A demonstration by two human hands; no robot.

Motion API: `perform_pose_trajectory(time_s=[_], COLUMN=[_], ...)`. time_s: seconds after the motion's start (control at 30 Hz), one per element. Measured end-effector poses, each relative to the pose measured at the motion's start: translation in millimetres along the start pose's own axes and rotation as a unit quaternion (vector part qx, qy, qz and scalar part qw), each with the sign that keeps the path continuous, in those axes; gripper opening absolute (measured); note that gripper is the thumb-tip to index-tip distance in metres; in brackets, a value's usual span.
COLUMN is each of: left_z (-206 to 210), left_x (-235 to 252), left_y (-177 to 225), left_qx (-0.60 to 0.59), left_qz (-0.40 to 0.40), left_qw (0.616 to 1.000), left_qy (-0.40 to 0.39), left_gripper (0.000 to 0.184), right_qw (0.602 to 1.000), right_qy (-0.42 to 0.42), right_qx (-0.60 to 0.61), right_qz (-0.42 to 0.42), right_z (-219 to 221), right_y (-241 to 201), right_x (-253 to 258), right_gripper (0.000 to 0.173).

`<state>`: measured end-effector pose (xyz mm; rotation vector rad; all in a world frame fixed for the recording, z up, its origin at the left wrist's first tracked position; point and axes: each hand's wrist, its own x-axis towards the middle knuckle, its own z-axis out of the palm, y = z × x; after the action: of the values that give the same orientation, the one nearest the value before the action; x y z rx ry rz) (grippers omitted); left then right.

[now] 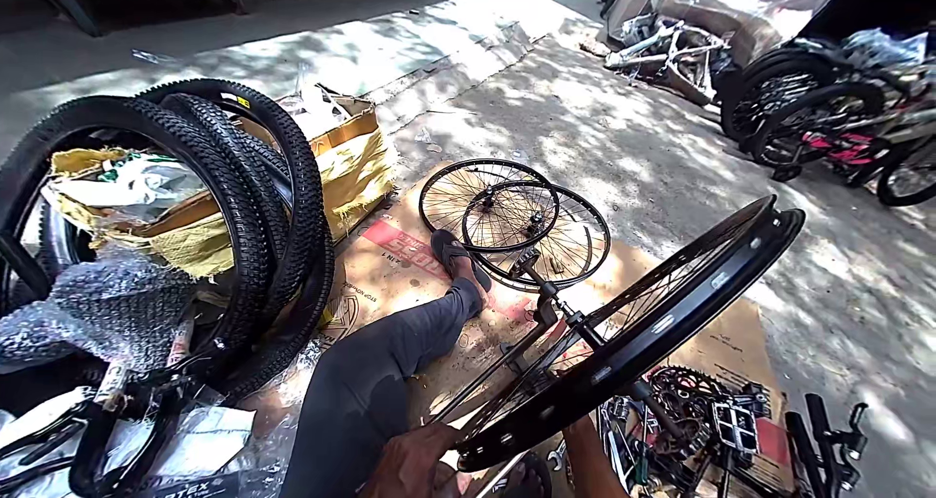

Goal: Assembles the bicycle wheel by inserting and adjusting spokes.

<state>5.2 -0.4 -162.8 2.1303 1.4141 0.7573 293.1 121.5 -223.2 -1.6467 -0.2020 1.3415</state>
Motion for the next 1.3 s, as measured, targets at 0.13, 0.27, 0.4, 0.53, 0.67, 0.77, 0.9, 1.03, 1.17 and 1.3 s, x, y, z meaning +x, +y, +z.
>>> perform_pose_trajectory(time_s=[0.13, 0.27, 0.4, 0.53, 0.67, 0.77, 0.9, 1.03, 1.17, 1.3], left_z=[-3, -5, -7, -8, -9, -7, -7, -6, -6, -6], left_x=[1, 1, 2, 1, 1, 1, 1, 1, 1, 0], left_y=[1, 4, 5, 7, 9, 8, 8, 8, 7, 6], left_qx=[-0.006, 0.003, 0.010, 0.009, 0.011, 0.014, 0.009, 0.005, 0.008, -0.001], left_qz=[-0.009, -0.018, -0.025, -0.031, -0.037, -0.035, -0.039, -0.038, -0.036, -0.034], left_qw=[1.000, 0.999, 0.999, 0.999, 0.999, 0.999, 0.998, 0.999, 0.999, 0.999], left_qy=[-0.014, -0.027, -0.029, -0.028, -0.037, -0.037, -0.040, -0.037, -0.036, -0.043], left_gripper=[0.035, 0.037, 0.038, 0.038, 0.036, 0.035, 0.036, 0.035, 0.036, 0.035], right_qw=[1.000, 1.000, 0.997, 0.997, 0.997, 0.997, 0.996, 0.996, 0.997, 0.998], right_qy=[0.015, 0.007, -0.007, 0.003, 0.009, 0.010, 0.009, 0.020, 0.012, 0.001], right_qx=[0.016, 0.027, 0.075, 0.075, 0.071, 0.078, 0.083, 0.080, 0.082, 0.066], right_qz=[-0.023, 0.011, -0.024, -0.008, -0.020, -0.022, -0.019, -0.020, 0.000, -0.024], right_z=[-10, -18, -27, -26, -25, -24, -25, -24, -23, -22], right_y=[19, 25, 52, 46, 43, 44, 46, 45, 39, 39], right_x=[20, 36, 91, 75, 61, 64, 68, 68, 74, 66], right_gripper=[0.045, 0.048, 0.039, 0.038, 0.037, 0.036, 0.038, 0.038, 0.040, 0.040])
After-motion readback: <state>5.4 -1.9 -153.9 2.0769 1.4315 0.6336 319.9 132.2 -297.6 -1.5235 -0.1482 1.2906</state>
